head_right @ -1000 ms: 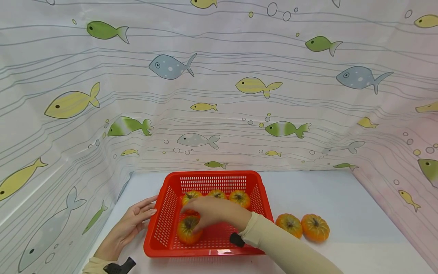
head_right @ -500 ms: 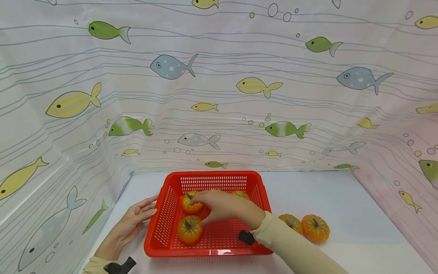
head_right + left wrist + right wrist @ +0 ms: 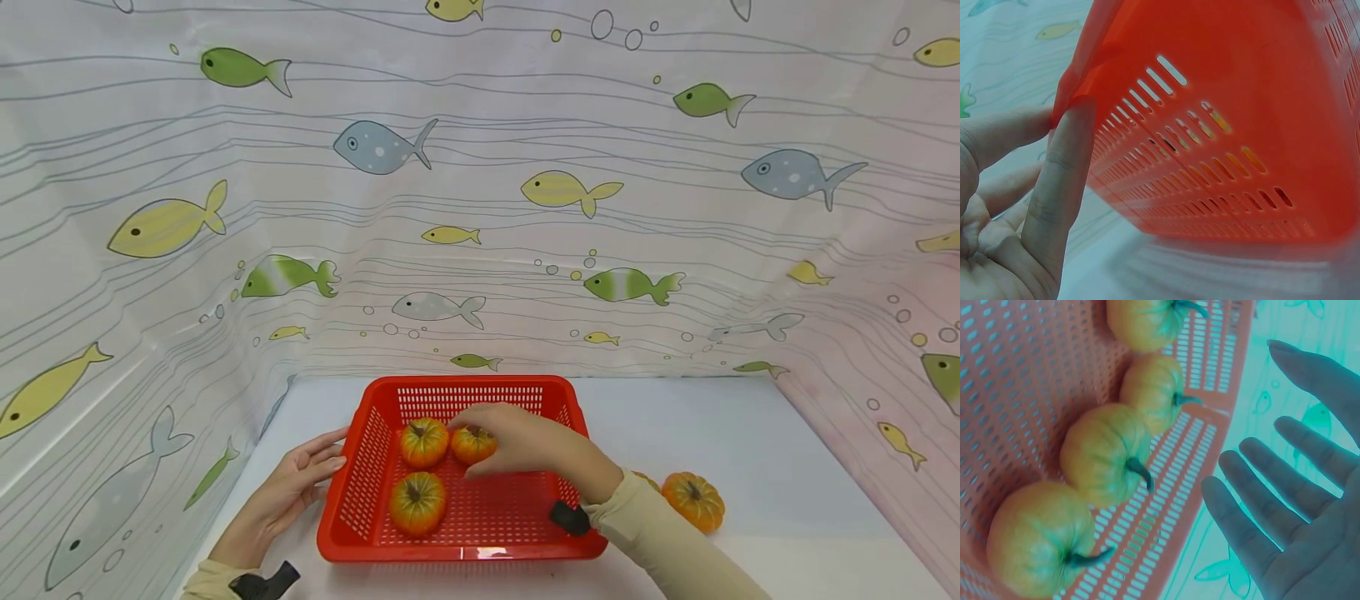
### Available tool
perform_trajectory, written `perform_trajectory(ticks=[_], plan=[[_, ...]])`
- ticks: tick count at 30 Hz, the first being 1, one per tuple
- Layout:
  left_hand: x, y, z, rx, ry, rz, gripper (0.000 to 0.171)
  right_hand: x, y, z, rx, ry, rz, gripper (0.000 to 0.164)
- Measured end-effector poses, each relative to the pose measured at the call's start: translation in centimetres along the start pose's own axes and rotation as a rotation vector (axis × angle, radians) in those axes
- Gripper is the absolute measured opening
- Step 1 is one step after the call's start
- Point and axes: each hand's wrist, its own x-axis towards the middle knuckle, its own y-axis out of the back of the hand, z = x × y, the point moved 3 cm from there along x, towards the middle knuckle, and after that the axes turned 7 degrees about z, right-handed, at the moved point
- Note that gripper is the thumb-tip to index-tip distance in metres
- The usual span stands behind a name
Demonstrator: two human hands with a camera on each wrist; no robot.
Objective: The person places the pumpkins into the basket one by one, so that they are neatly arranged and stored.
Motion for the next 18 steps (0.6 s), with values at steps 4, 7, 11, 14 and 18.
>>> perform_trajectory(ticks=[4, 7, 11, 14, 18], plan=[[0.0, -0.1, 0.1, -0.005, -0.001, 0.000, 0.065, -1.1, 0.8, 0.8, 0.034, -0.004, 0.042, 0.055], [-0.1, -0.1, 0.2, -0.006, -0.002, -0.002, 0.065, -1.9, 1.3, 1.5, 0.034, -0.009, 0.065, 0.054], [-0.1, -0.2, 0.2, -0.008, -0.004, -0.002, 0.066, -3.0, 1.9, 2.5, 0.025, -0.028, 0.087, 0.055], [-0.1, -0.2, 0.2, -0.012, -0.004, -0.004, 0.066, -3.7, 2.5, 3.0, 0.020, -0.032, 0.104, 0.055], [-0.1, -0.2, 0.2, -0.020, -0.003, -0.007, 0.066, -4.6, 3.2, 3.5, 0.006, -0.041, 0.122, 0.056]])
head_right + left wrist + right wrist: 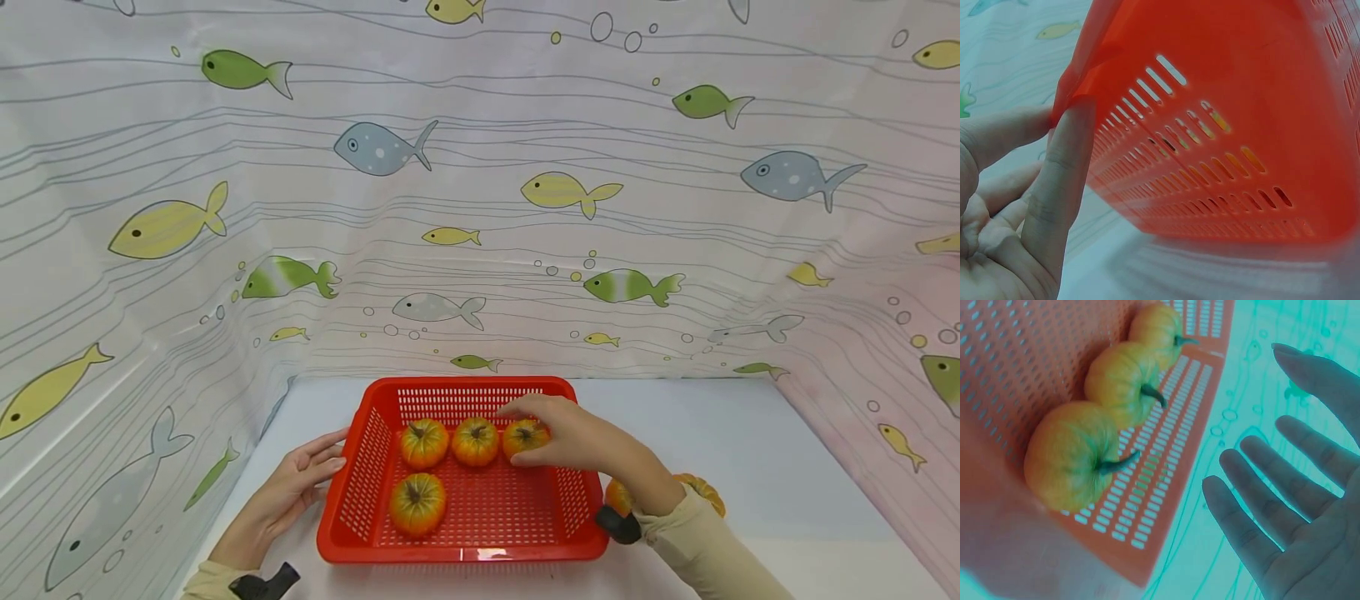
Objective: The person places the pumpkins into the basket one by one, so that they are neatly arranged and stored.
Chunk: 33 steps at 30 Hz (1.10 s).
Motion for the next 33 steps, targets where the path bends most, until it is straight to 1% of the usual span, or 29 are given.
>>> perform_trajectory(ticks=[7, 11, 16, 20, 24, 27, 33], plan=[[0.0, 0.0, 0.1, 0.001, -0.003, 0.000, 0.066, -1.3, 1.5, 1.0, -0.007, -0.012, 0.058, 0.057], [0.0, -0.1, 0.1, 0.000, -0.005, -0.004, 0.066, -2.3, 2.1, 1.9, 0.010, -0.014, 0.087, 0.057], [0.0, 0.0, 0.1, 0.003, -0.011, -0.010, 0.066, -3.8, 2.8, 3.2, 0.045, -0.039, 0.113, 0.059], [0.0, 0.0, 0.0, 0.003, -0.013, -0.007, 0.065, -5.1, 3.2, 4.4, 0.050, -0.066, 0.146, 0.060], [0.0, 0.0, 0.1, 0.003, -0.007, 0.002, 0.066, -6.5, 3.6, 5.5, 0.028, -0.096, 0.183, 0.062], [0.0, 0.0, 0.1, 0.002, -0.003, 0.006, 0.066, -7.9, 3.7, 6.3, 0.000, -0.129, 0.205, 0.061], [-0.1, 0.0, 0.0, -0.008, -0.004, 0.000, 0.067, -10.8, 3.4, 8.8, -0.055, -0.192, 0.245, 0.058]])
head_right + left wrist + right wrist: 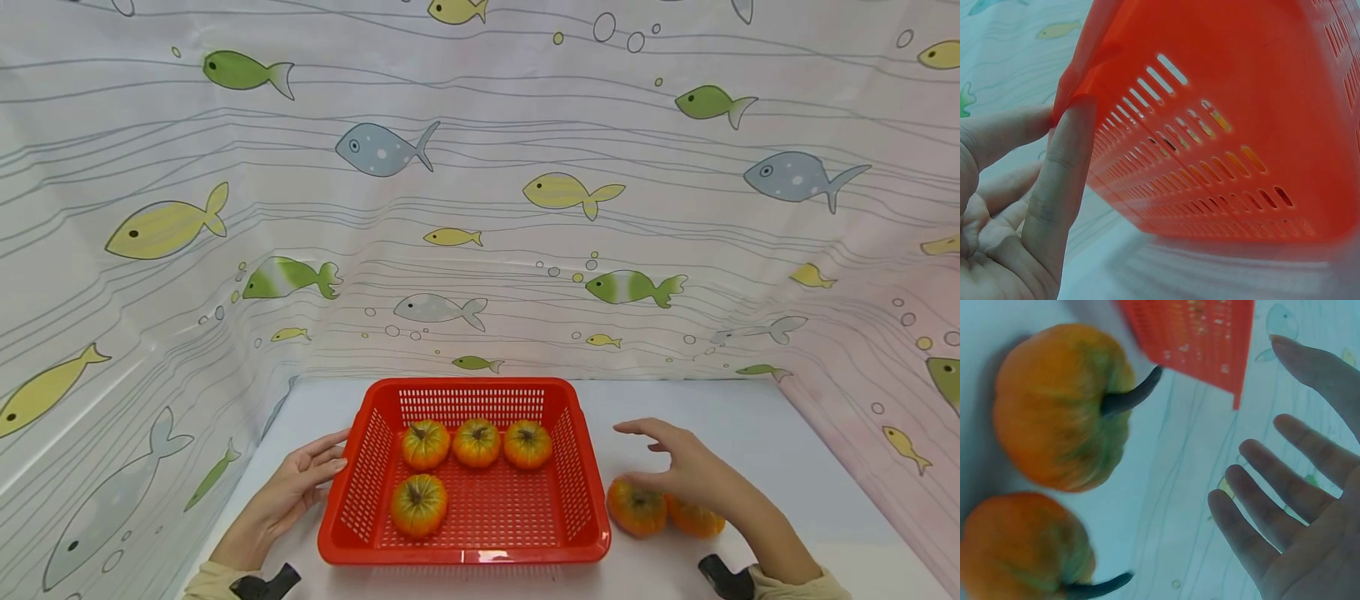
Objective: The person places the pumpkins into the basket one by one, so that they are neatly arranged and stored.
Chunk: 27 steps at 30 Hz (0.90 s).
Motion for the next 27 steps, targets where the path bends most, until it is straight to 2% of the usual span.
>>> perform_trajectory(ticks=[3, 9, 16, 21, 27], plan=[[0.0, 0.0, 0.0, -0.004, -0.004, -0.006, 0.066, -1.0, 0.1, 1.5, -0.018, -0.027, 0.026, 0.058], [0.0, 0.0, 0.0, -0.012, -0.010, -0.021, 0.066, -2.8, 0.0, 4.0, -0.009, -0.111, 0.020, 0.058], [0.0, 0.0, 0.0, -0.013, -0.015, -0.021, 0.066, -4.2, -0.2, 5.8, -0.030, -0.143, 0.041, 0.061], [0.0, -0.1, 0.0, -0.017, -0.014, -0.020, 0.066, -5.0, -0.6, 7.1, -0.034, -0.199, 0.029, 0.063], [0.1, 0.0, -0.1, -0.008, -0.008, -0.013, 0.066, -5.8, -1.0, 8.6, -0.006, -0.190, 0.064, 0.065]])
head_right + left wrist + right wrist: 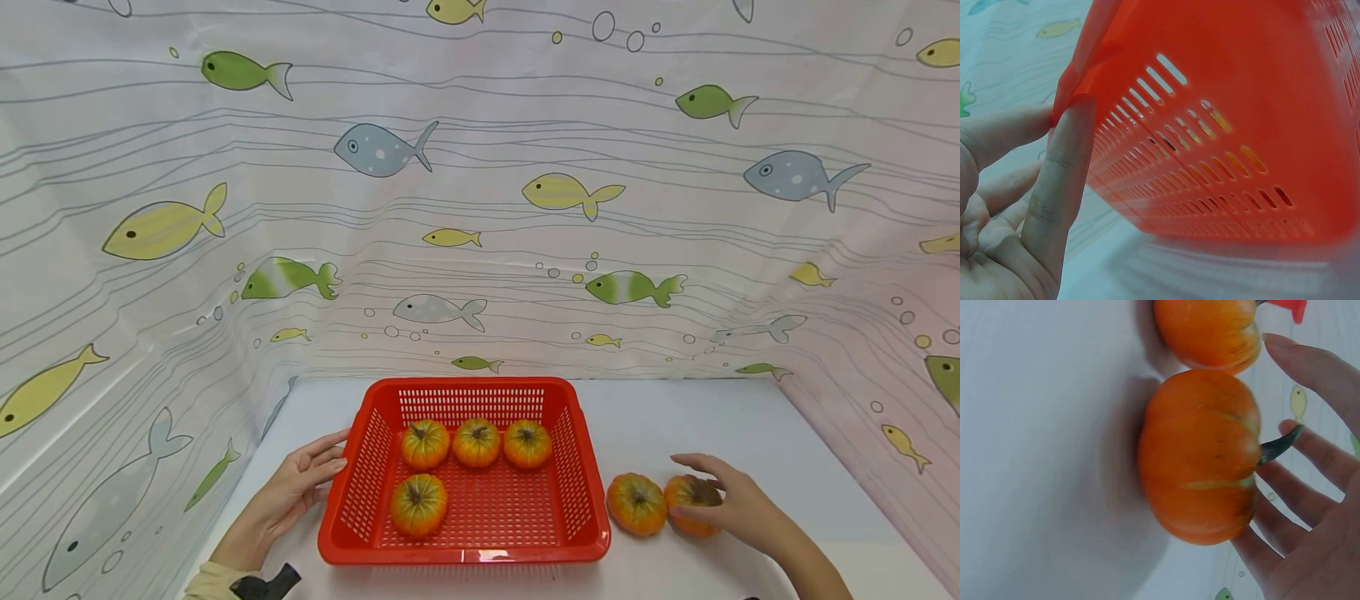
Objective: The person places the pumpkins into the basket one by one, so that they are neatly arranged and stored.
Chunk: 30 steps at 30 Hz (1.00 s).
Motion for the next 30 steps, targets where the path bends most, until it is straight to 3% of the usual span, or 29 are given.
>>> perform_trajectory(ticks=[13, 30], plan=[[0.1, 0.1, -0.1, -0.002, -0.012, -0.013, 0.065, -1.1, -0.9, 3.0, 0.049, -0.073, -0.023, 0.066], [0.2, 0.2, -0.3, -0.008, -0.007, -0.008, 0.064, -1.4, -1.4, 3.7, 0.047, -0.134, -0.010, 0.067]])
